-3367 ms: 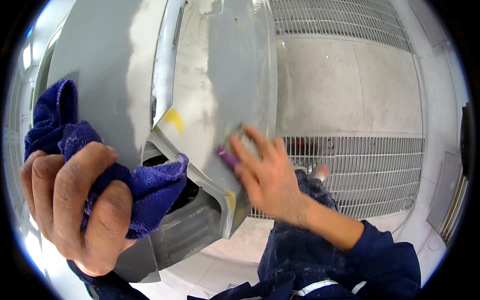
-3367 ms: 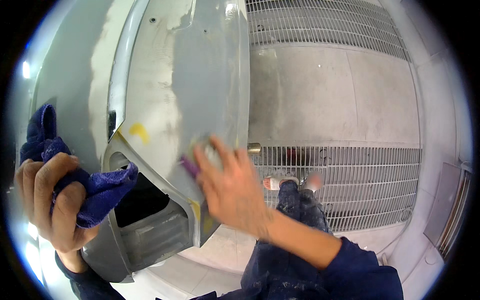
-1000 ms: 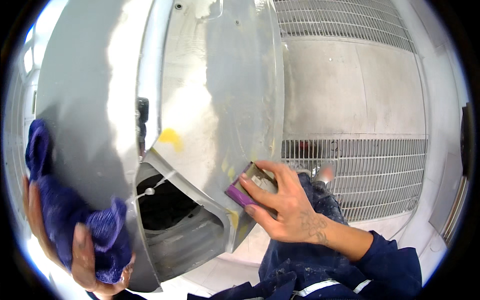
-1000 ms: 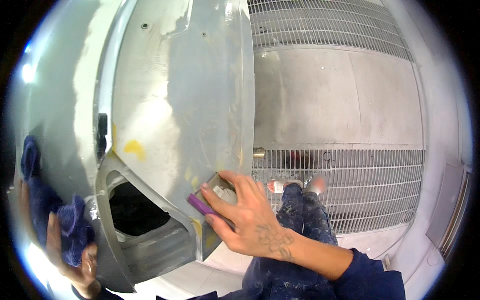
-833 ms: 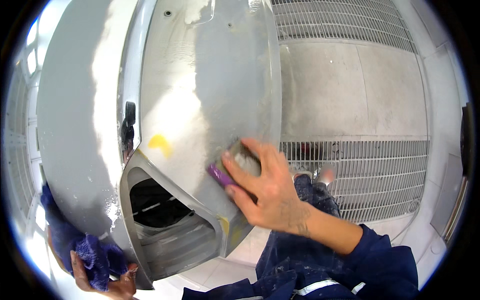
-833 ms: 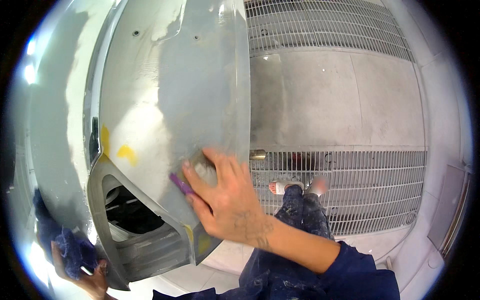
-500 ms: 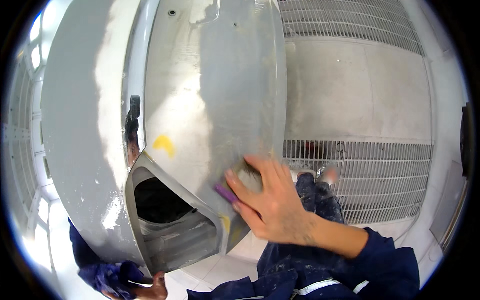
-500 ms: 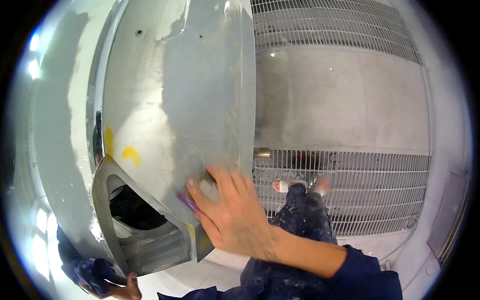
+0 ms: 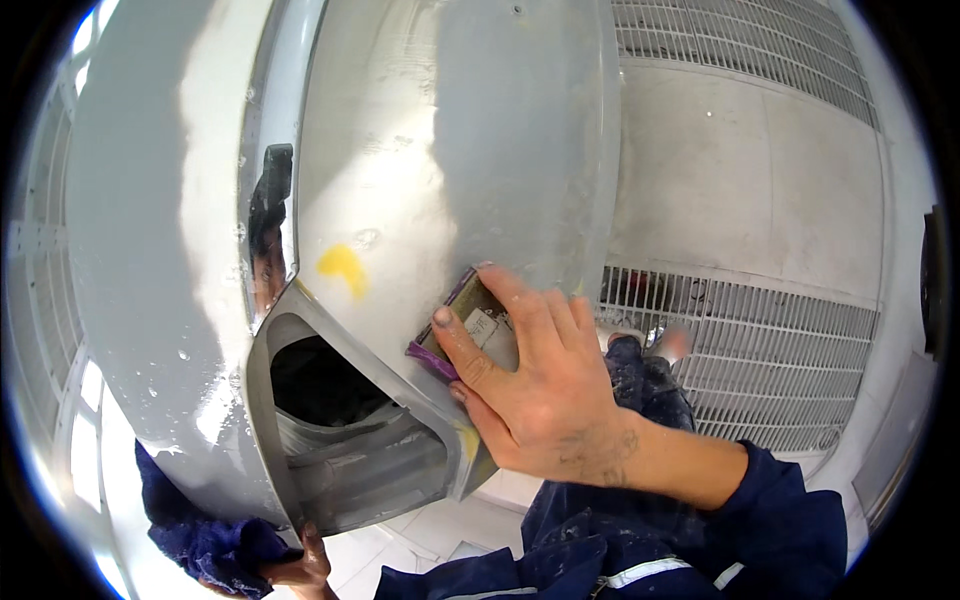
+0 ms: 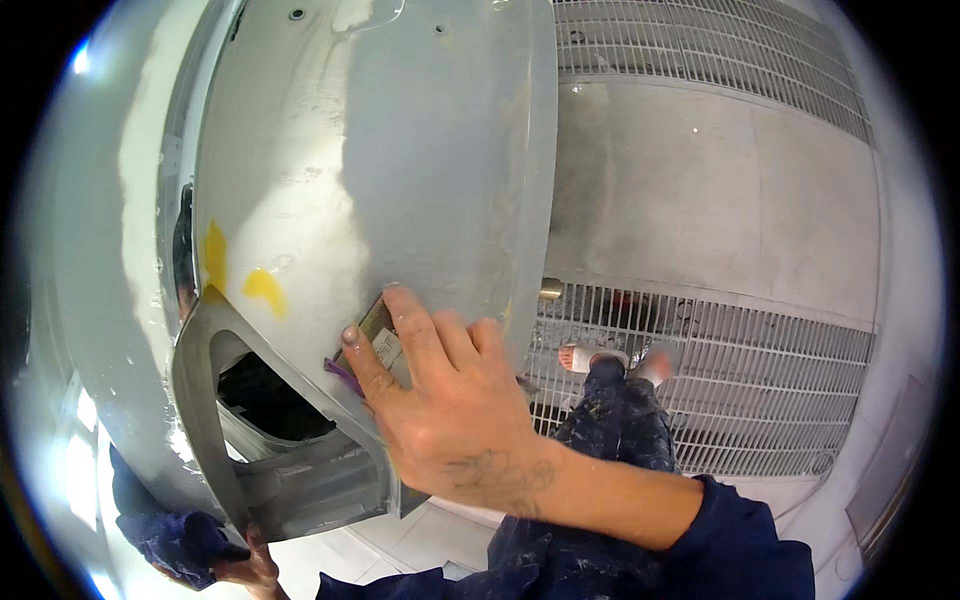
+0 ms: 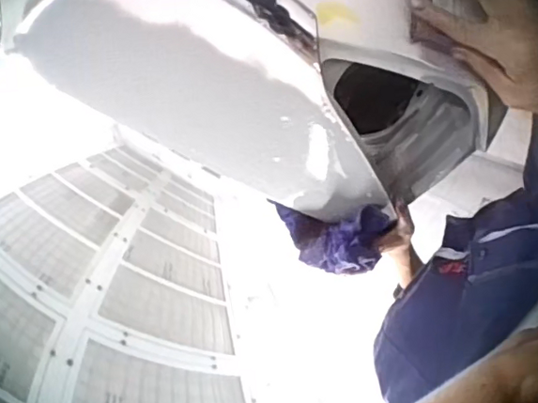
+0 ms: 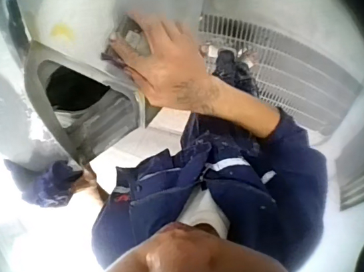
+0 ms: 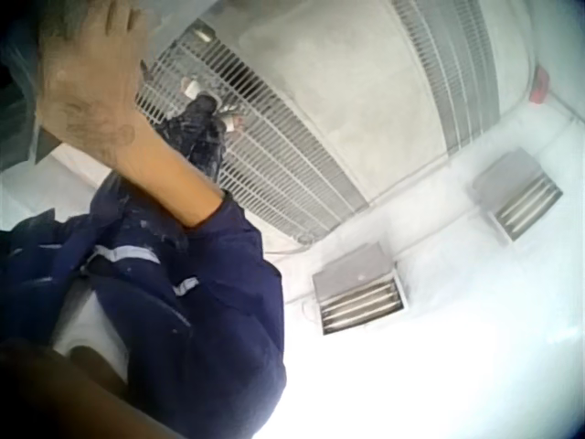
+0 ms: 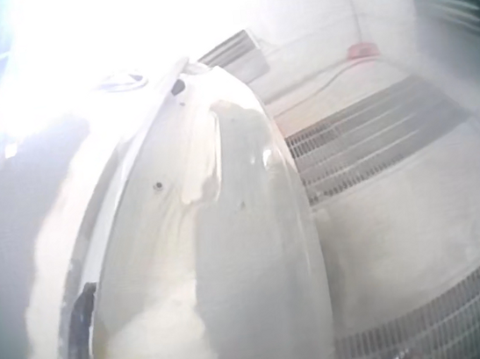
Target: The person sands the front hood of a white car using a purple sanding block and wipes the surface with a blue cloth. The person repeatedly sands and wipes the hood area, focusing on smoothing the surface.
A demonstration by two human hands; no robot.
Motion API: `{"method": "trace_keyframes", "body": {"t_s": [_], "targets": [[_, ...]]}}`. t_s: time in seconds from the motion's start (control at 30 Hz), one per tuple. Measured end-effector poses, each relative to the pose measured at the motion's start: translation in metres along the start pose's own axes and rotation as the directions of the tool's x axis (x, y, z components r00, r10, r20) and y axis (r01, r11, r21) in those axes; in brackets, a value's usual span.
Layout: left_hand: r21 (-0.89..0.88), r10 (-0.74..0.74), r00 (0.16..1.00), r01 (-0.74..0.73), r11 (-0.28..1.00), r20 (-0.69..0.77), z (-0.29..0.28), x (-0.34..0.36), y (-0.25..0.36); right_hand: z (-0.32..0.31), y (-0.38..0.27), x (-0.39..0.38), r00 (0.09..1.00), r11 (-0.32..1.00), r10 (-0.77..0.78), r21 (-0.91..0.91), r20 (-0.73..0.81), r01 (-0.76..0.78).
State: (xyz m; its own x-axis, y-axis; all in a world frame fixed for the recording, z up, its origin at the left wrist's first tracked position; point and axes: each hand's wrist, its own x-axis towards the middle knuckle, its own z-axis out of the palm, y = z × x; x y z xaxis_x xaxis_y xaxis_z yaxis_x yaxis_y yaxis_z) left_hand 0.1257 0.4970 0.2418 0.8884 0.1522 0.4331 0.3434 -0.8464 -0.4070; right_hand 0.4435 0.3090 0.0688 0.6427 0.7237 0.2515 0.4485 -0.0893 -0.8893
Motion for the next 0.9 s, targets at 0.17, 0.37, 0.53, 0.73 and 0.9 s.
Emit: {"method": "trace_keyframes", "body": {"t_s": [0.17,0.37,0.53,0.73,0.9], "targets": [[-0.039,-0.053,0.994,0.05,0.998,-0.095,0.009,0.005,0.014,-0.003,-0.023,-0.026,0.992,0.998,0.052,0.025,0.114,-0.055],[-0.074,-0.074,0.987,0.064,0.995,-0.14,0.008,0.003,0.012,0.003,-0.026,-0.01,0.999,0.997,0.013,-0.074,0.033,-0.01],[-0.061,-0.07,0.989,0.062,0.996,-0.134,0.007,0.004,0.012,0.004,-0.024,0.003,0.999,0.985,-0.017,-0.174,-0.038,0.01],[-0.051,-0.096,0.986,0.09,0.995,-0.138,0.009,0.003,0.012,-0.018,-0.022,-0.024,0.991,0.996,0.086,0.021,0.107,-0.088],[-0.055,-0.107,0.985,0.1,0.993,-0.133,0.011,0.005,0.014,-0.008,-0.01,-0.008,0.995,0.995,0.095,0.005,-0.03,-0.095]]}}
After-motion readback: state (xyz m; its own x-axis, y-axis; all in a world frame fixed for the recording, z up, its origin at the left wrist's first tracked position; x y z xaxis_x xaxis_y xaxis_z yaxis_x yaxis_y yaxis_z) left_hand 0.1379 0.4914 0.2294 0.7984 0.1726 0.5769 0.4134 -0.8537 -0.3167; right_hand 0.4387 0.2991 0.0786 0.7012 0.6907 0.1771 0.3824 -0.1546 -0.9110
